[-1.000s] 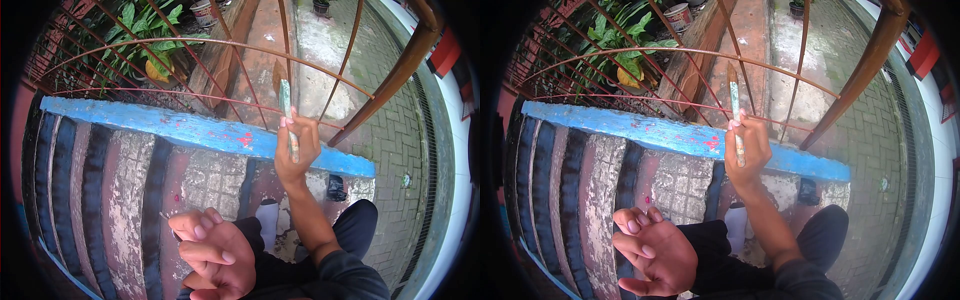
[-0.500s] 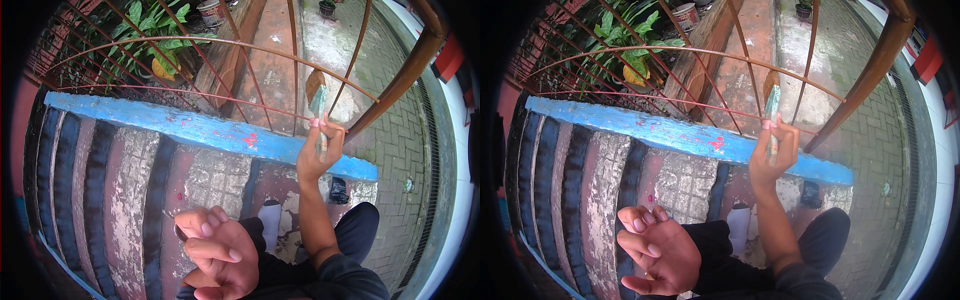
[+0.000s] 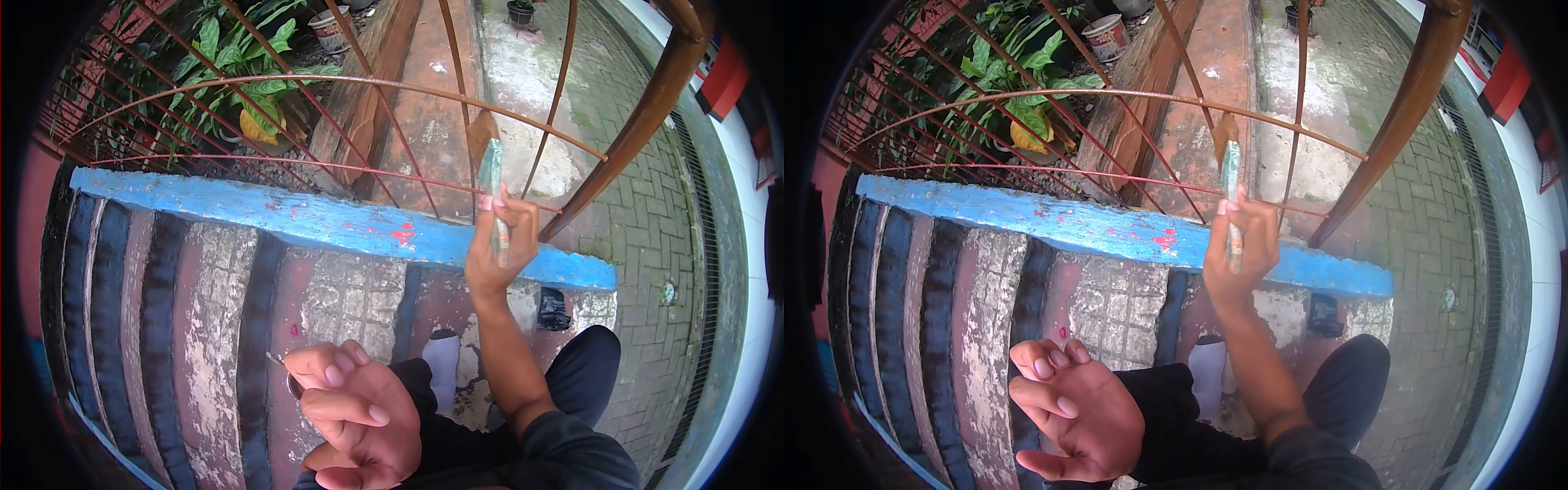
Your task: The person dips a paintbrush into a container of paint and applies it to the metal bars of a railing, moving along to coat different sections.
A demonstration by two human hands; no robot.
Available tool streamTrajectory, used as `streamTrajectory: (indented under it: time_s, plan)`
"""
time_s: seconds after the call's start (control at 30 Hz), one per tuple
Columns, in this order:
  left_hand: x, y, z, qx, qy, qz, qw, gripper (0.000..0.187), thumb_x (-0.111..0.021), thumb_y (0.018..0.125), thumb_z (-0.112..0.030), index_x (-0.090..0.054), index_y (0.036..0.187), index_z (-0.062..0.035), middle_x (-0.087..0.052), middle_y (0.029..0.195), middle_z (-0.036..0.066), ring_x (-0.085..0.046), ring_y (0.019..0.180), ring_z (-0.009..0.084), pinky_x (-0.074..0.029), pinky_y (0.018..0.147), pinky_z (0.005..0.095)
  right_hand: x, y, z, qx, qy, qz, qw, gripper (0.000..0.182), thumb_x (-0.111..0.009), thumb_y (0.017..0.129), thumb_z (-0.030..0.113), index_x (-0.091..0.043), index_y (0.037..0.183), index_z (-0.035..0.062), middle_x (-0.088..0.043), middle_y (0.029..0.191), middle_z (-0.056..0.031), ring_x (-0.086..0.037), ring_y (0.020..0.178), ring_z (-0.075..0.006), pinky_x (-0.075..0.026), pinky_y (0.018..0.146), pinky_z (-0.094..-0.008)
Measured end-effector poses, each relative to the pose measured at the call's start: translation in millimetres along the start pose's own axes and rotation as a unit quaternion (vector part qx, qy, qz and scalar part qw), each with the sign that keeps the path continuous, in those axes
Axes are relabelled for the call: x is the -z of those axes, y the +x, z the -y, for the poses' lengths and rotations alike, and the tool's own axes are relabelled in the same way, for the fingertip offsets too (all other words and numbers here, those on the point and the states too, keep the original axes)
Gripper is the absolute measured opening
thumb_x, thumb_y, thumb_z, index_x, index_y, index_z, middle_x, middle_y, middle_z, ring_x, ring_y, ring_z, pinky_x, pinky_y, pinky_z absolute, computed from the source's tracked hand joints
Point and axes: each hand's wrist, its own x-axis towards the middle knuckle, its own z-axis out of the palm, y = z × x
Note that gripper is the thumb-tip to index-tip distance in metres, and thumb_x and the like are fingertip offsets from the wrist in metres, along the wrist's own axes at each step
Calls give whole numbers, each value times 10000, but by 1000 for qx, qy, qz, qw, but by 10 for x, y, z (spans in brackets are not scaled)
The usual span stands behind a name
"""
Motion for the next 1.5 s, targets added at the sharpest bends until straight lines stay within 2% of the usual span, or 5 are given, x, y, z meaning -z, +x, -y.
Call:
streamTrajectory:
  time_s: [0.57, 0.83, 1.0, 1.27, 1.5]
  plan:
    - [-61, 2, -1, 7, -20, -7, 1000, 700, -437, 1009, -772, -539, 923, -85, -438, 1160, 104, -437, 1094, 225, -370, 972, 400, 39, -184, -16, -5, 20, 102, 995, 107, -739, 901, -83, -639, 894, -43, -659, 987, -177, -754, 957, -366, -576, 761, -404]
    - [-35, 11, -21, 10, 2, 17, 1000, 699, -425, 1018, -758, -548, 924, -77, -435, 1150, 109, -433, 1089, 229, -367, 961, 403, 245, -142, -228, -41, -104, -3, 994, 78, -723, 911, -86, -654, 929, -53, -668, 988, -181, -751, 932, -349, -568, 799, -401]
    - [-84, -24, -4, 15, -16, 14, 1000, 707, -426, 1015, -761, -550, 924, -71, -432, 1142, 110, -434, 1083, 228, -362, 964, 398, 241, -292, -300, -36, 30, 142, 989, 88, -713, 931, -68, -635, 921, -29, -675, 957, -180, -749, 983, -355, -550, 817, -400]
    - [-103, -51, -10, 14, -20, 19, 1000, 725, -430, 1006, -771, -549, 925, -60, -430, 1140, 114, -432, 1070, 223, -358, 954, 389, 276, -268, -440, -61, -77, 25, 995, 60, -701, 919, -86, -664, 946, -48, -638, 929, -173, -748, 945, -343, -565, 806, -400]
    - [-142, -70, -27, 31, -4, 32, 999, 732, -409, 1012, -779, -557, 930, -66, -424, 1140, 112, -429, 1074, 224, -363, 967, 391, 320, -486, -361, -8, 107, 224, 969, 73, -724, 894, -79, -668, 919, -41, -640, 970, -183, -746, 944, -338, -558, 759, -382]
